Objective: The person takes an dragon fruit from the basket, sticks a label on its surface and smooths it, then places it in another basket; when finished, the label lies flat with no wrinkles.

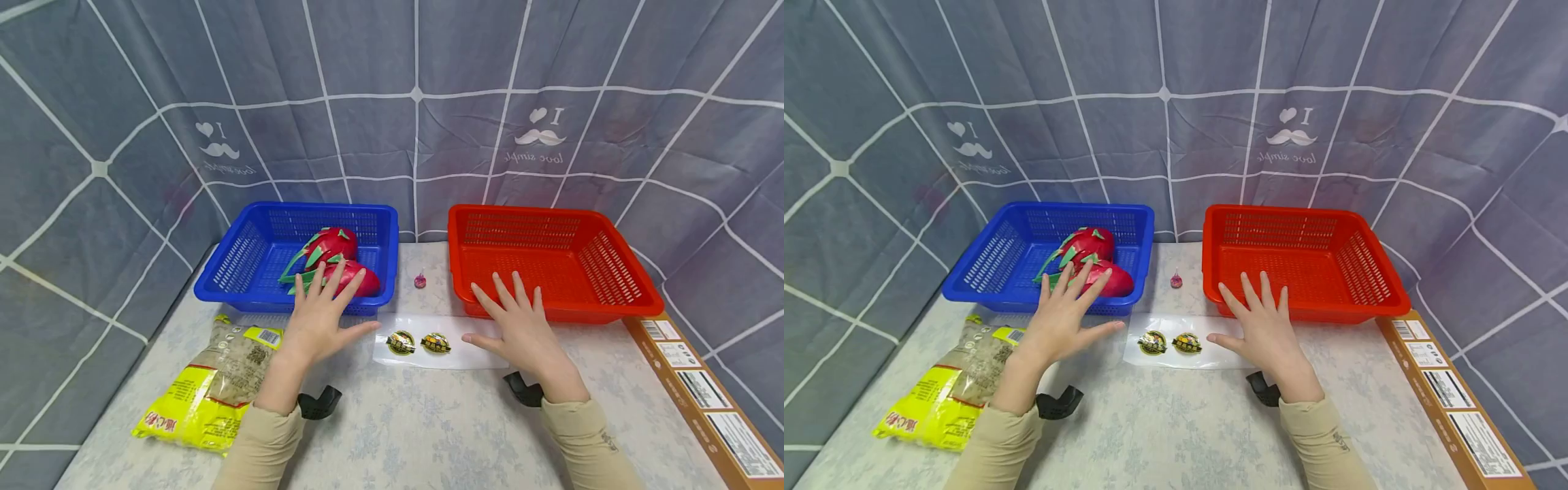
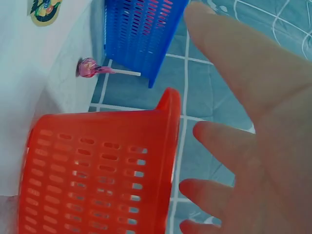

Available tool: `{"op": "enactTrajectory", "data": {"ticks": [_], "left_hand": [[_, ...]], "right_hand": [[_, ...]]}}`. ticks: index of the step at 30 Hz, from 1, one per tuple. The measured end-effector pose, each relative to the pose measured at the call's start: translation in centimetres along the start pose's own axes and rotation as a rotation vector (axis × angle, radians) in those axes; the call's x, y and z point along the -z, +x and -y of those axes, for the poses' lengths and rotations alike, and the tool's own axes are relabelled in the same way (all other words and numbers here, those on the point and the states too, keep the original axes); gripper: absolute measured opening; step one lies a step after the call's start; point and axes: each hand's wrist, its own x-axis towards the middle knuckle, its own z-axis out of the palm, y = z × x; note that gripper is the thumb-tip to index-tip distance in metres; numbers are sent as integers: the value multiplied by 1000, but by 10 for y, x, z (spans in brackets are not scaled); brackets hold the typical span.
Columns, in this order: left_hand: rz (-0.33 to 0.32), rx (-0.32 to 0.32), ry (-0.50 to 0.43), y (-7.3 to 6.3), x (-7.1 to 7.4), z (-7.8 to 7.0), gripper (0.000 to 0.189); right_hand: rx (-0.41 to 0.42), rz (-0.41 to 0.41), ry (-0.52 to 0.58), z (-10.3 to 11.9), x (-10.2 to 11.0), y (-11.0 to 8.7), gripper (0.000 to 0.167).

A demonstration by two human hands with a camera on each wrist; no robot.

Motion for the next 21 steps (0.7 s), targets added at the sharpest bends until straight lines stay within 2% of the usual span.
{"op": "enactTrajectory", "data": {"ticks": [2, 4, 9, 11, 13, 15, 18, 21], "left_hand": [[-47, -19, -52, 0, 3, 2, 82], [-122, -48, -110, 0, 6, 5, 78], [-368, -102, -305, -1, 12, 8, 63], [-460, -100, -410, -3, 14, 8, 55], [-523, -89, -561, -4, 15, 8, 45], [-559, -60, -746, -5, 14, 8, 35], [-557, 7, -1072, -5, 11, 7, 24], [-538, 106, -1298, -5, 4, 6, 14]], "right_hand": [[7, -12, 14, 0, 1, 1, 86], [9, -25, 37, 0, 4, 2, 85], [8, -101, 124, 4, 16, 9, 77], [14, -138, 177, 5, 21, 13, 73], [21, -172, 251, 7, 27, 19, 68], [26, -202, 349, 10, 33, 27, 63], [43, -234, 513, 15, 38, 40, 57], [67, -241, 650, 23, 40, 55, 51]]}}
